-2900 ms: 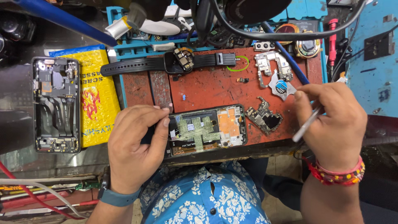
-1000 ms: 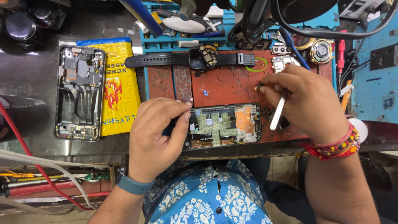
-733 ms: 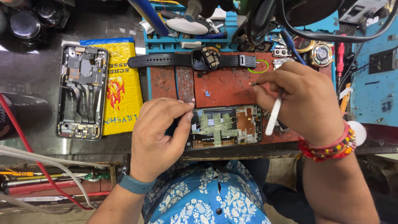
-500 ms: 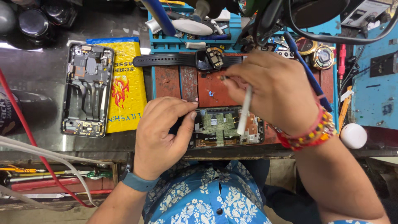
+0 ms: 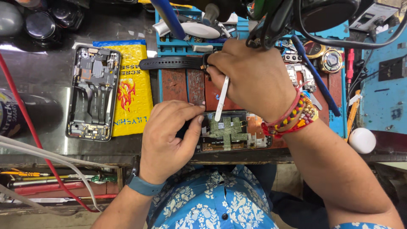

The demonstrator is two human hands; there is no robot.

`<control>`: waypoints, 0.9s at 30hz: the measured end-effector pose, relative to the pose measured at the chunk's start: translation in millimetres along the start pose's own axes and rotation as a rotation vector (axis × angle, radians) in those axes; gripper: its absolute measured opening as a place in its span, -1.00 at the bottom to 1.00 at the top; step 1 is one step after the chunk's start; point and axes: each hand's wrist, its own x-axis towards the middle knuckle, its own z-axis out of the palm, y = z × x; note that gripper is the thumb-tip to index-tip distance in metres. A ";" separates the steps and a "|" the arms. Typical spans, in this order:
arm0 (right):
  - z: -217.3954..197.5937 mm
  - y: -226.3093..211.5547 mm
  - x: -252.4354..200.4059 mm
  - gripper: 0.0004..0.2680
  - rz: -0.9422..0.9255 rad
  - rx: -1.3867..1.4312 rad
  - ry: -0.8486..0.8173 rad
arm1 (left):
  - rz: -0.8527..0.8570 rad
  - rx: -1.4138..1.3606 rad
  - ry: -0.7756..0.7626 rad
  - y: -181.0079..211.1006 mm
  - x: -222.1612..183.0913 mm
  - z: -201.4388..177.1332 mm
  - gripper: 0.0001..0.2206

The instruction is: The person repairs a mobile phone by using tweezers to carefully place and press internal electronic components, including small circuits and connectors, into the phone body.

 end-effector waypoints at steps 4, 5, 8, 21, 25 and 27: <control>1.5 -0.3 -1.4 -0.90 0.032 0.022 -0.031 | 0.000 0.004 0.008 1.0 -0.2 0.8 -0.85; 1.1 -0.5 -1.9 -0.89 0.035 0.030 -0.035 | -0.001 0.006 0.009 1.2 -0.2 0.8 -0.85; -2.9 -2.4 -4.8 -0.88 0.035 0.043 -0.028 | -0.005 0.023 0.003 2.1 0.3 0.4 -0.85; -67.9 -13.7 -93.2 -0.77 0.489 0.040 -0.130 | -0.018 0.041 -0.003 2.3 -0.1 1.5 -0.85; -80.5 -16.9 -127.7 -0.72 0.664 0.030 -0.182 | -0.031 0.053 -0.011 3.1 -1.1 2.2 -0.86; -78.8 -16.9 -140.0 -0.68 0.711 0.070 -0.202 | -0.021 0.056 -0.016 3.6 0.2 2.1 -0.86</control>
